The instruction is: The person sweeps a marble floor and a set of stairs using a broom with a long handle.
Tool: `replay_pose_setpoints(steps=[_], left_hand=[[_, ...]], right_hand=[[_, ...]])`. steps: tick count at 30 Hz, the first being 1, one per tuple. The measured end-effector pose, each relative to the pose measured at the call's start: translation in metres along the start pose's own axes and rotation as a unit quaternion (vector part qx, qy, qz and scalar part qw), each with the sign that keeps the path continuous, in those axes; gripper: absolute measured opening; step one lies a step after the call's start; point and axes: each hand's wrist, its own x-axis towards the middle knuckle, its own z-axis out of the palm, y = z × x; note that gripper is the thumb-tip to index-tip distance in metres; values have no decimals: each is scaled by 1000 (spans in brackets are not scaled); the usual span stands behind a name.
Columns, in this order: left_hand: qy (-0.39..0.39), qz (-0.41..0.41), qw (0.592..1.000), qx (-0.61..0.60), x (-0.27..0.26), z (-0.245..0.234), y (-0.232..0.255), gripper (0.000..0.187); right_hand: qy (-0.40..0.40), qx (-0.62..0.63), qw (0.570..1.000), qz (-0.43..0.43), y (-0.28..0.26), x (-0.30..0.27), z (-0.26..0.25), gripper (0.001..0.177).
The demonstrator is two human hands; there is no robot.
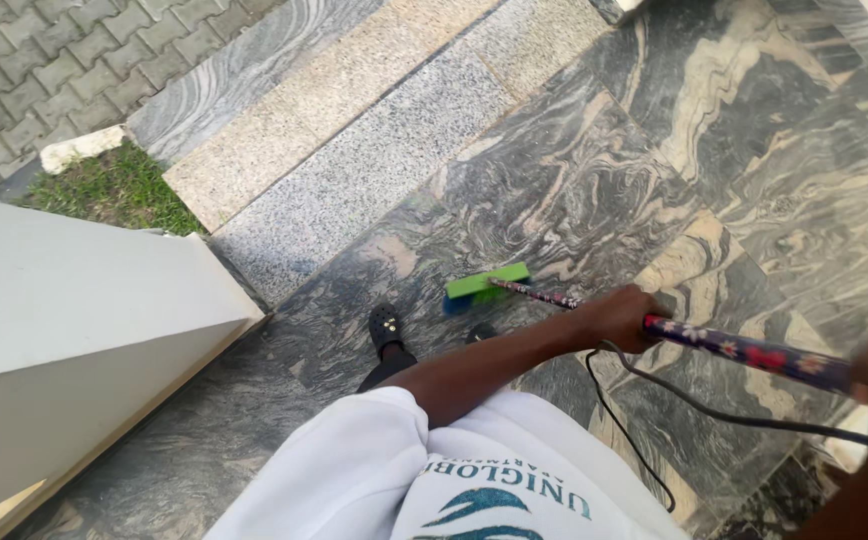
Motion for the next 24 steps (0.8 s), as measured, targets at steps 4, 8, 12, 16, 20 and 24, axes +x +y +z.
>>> replay_pose_setpoints(steps=[4, 8, 12, 16, 20, 24], left_hand=[[-81, -112, 988, -64, -24, 15, -38, 11], [-86, -182, 979, 24, -53, -10, -65, 22], [-26, -153, 972, 174, -74, -42, -93, 9], [14, -163, 949, 270, -99, -77, -151, 10], [-39, -255, 896, 362, -91, -97, -180, 13], [-61, -230, 900, 364, -58, -98, -153, 12]], right_hand=[[33, -60, 995, 68, 24, -34, 8, 47], [109, -18, 988, 107, 73, -76, 25, 51], [99, 86, 988, 86, 112, -99, 17, 50], [110, 59, 984, 129, 160, -107, 28, 44], [168, 112, 966, 163, 194, -115, 29, 43], [202, 200, 955, 86, 185, -127, -3, 54]])
